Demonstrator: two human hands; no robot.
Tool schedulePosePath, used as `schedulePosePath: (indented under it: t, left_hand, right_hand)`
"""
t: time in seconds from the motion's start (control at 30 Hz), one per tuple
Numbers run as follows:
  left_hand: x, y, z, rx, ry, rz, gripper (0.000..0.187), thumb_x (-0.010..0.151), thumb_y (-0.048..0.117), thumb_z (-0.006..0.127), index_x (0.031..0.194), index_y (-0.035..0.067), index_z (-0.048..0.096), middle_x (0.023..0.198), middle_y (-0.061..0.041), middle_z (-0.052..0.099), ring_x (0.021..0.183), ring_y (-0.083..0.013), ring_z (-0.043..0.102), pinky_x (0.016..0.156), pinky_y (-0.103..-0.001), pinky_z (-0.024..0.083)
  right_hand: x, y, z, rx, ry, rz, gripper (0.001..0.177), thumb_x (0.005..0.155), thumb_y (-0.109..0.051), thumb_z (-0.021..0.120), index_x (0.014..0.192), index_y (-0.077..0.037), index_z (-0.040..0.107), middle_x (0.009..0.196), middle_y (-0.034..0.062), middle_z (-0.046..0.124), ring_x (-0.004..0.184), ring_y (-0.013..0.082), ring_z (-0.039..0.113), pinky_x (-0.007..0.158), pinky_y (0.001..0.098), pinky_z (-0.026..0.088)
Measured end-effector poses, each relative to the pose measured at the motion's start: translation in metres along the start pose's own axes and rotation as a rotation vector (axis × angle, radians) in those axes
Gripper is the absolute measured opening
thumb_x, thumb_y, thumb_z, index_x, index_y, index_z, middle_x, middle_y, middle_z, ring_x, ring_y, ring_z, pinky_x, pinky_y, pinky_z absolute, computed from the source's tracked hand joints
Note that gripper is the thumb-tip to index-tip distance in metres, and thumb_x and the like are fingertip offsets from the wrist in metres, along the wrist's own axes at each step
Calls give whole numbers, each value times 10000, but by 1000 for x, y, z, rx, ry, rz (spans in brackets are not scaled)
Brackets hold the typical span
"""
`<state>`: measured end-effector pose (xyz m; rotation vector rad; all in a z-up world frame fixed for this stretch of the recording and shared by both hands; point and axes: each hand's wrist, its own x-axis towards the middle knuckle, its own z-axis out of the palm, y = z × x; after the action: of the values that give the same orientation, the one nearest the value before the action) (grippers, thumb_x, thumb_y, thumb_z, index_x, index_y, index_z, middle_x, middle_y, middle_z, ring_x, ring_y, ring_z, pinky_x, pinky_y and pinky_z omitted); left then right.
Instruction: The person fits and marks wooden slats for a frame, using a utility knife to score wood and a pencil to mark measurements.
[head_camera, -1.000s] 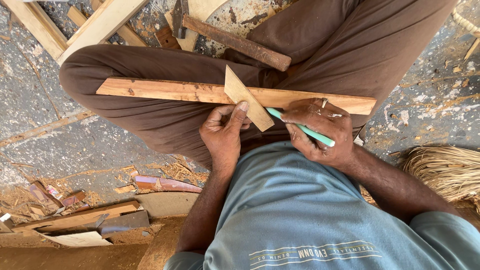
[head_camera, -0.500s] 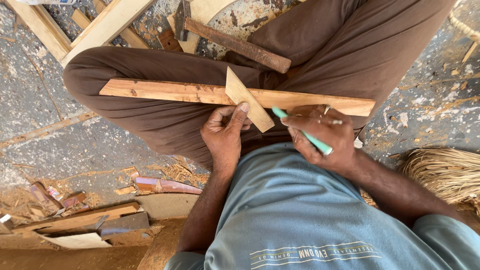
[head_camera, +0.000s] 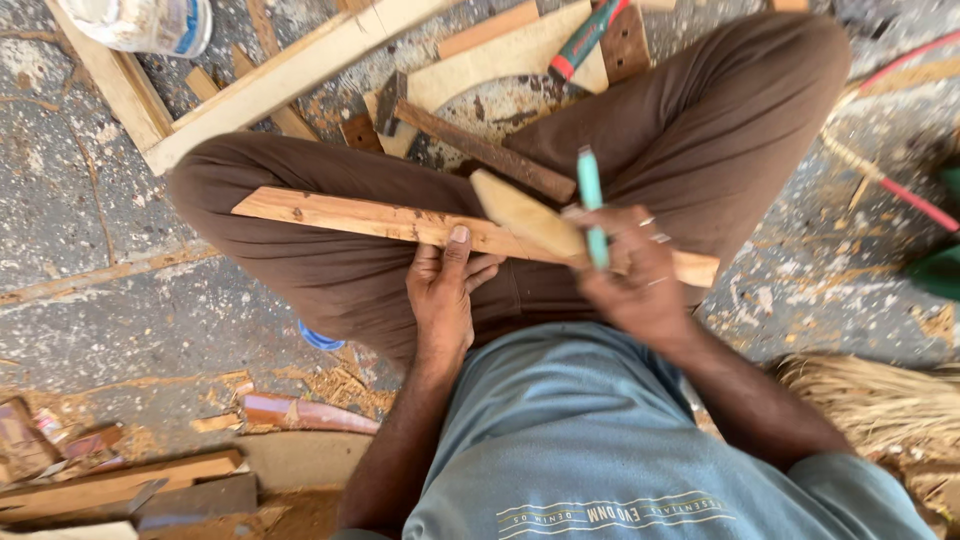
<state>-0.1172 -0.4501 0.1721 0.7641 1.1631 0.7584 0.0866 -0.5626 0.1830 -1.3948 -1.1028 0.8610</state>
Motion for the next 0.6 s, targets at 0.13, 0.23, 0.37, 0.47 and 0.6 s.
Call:
schedulePosePath:
  t: [0.13,0.23,0.37,0.47,0.6]
  left_hand:
    - [22,30,6,-74,-15,182,426,998,247,706,1335,16,587,988,-134,726,707,-209,725,621,-308,637]
    - [69,80,2,-85,-44,377,401,1023,227,715,1304,-34,596,979,-149,718,674,-187,710,582,-279,596]
    - [159,146,7,-137,-87,573,293,1050,211,693,1218,-24,641,954,-133,758,700,-193,745,619,-298,653]
    - [223,176,13,-185,-97,588,263,1061,234,690,1158,-8,656,902,-136,760,678,-212,760,528,-261,585]
    - [290,191,31,-268,-4,551,327,1015,271,726,1127,-29,662,865,-157,747,666,-234,773,518,-288,624]
  right_hand:
    - [36,-8,-49,410,301,86,340,1032,3,651,1368,-33,610,1246,189,679,1133,261,677,978,325,579]
    - [101,-6,-94,601,453,10,311,1054,-11,644,1359,10,587,1248,190,686,1036,303,761,885,397,667]
    - [192,31,-136,593,451,-19,418,1003,29,686,1407,39,575,1179,169,730,1083,274,772,954,368,692]
    - [265,97,-138,523,411,41,461,946,50,731,1388,64,602,1089,154,766,984,236,779,831,331,683]
    - [338,180,-104,23,509,159,323,950,-80,727,1258,7,688,931,159,781,788,235,731,690,352,594]
